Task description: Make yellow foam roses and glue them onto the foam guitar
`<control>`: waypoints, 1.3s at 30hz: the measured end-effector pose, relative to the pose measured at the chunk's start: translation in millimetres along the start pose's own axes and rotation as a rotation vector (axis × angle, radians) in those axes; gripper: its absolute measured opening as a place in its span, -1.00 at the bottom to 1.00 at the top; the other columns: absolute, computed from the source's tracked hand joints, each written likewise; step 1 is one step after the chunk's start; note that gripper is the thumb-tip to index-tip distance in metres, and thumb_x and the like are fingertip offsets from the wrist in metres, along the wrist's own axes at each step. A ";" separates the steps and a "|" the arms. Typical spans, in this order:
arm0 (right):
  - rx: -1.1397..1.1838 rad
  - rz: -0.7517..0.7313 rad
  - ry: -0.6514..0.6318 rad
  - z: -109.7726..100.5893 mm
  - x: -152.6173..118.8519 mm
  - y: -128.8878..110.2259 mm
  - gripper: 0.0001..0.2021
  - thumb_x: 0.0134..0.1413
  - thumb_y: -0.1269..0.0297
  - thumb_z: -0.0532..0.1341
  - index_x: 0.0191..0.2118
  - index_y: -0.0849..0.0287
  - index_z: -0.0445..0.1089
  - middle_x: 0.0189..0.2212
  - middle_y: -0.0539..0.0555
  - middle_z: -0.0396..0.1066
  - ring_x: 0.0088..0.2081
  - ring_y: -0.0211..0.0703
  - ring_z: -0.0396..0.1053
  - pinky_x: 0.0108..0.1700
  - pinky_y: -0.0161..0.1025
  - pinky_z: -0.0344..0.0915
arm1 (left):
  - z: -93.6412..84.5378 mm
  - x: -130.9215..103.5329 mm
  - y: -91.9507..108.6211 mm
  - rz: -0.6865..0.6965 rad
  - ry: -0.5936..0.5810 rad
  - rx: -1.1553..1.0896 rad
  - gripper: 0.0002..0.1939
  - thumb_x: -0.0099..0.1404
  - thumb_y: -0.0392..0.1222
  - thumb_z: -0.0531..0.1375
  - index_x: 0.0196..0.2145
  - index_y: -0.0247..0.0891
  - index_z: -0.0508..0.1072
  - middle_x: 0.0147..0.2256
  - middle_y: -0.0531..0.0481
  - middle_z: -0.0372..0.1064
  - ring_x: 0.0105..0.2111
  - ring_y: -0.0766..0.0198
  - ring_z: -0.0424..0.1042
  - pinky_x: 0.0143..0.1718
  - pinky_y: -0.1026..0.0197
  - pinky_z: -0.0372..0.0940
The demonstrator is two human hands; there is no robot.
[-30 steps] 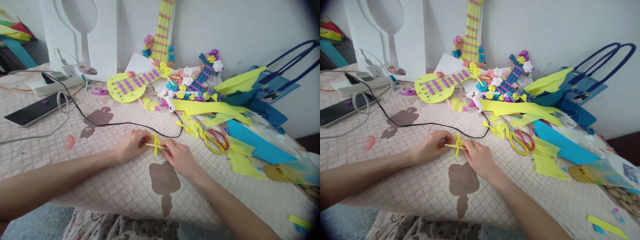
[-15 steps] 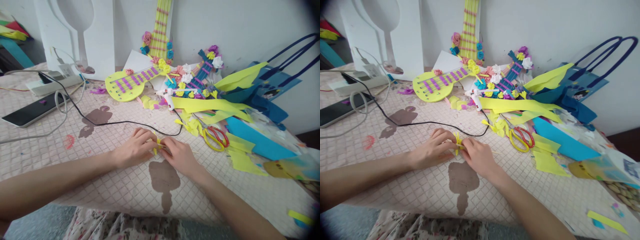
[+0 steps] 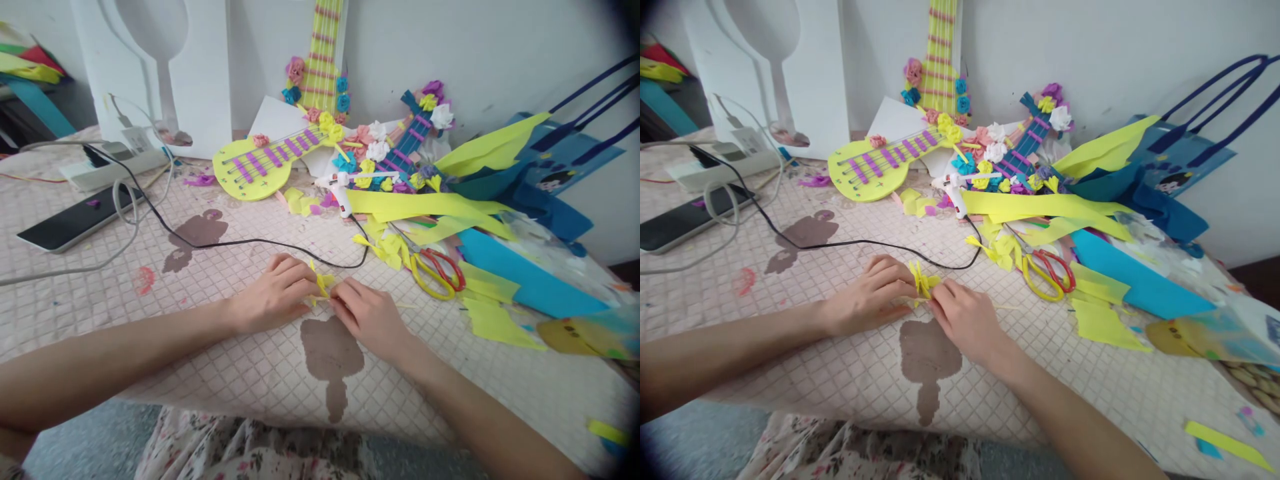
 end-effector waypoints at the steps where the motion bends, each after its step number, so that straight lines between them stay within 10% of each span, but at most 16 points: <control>1: 0.003 -0.004 -0.008 1.1 -0.3 -1.0 -0.79 0.26 0.24 -0.02 -0.30 0.17 0.30 -0.39 0.01 0.37 -0.41 -0.27 0.32 -0.43 -0.32 0.09 | 1.9 0.1 0.3 0.003 -0.010 0.010 -0.77 0.24 -0.31 0.16 -0.13 -0.18 0.30 -0.18 -0.02 0.34 -0.16 0.21 0.25 -0.07 0.08 0.11; 39: 0.124 0.009 0.041 5.1 3.5 1.3 -0.90 0.16 0.32 0.06 -0.20 0.15 0.24 -0.26 0.08 0.35 -0.28 -0.18 0.35 -0.37 -0.30 0.24 | -0.5 2.4 0.6 -0.042 0.035 0.200 -0.87 0.33 -0.30 0.04 -0.33 -0.24 0.38 -0.33 0.03 0.41 -0.23 0.27 0.31 0.00 -0.01 0.02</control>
Point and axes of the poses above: each hand's wrist, its own x-axis towards the middle knuckle, its own z-axis out of the palm, y = z × x, the point moved 9 cm from there along x, towards the middle knuckle
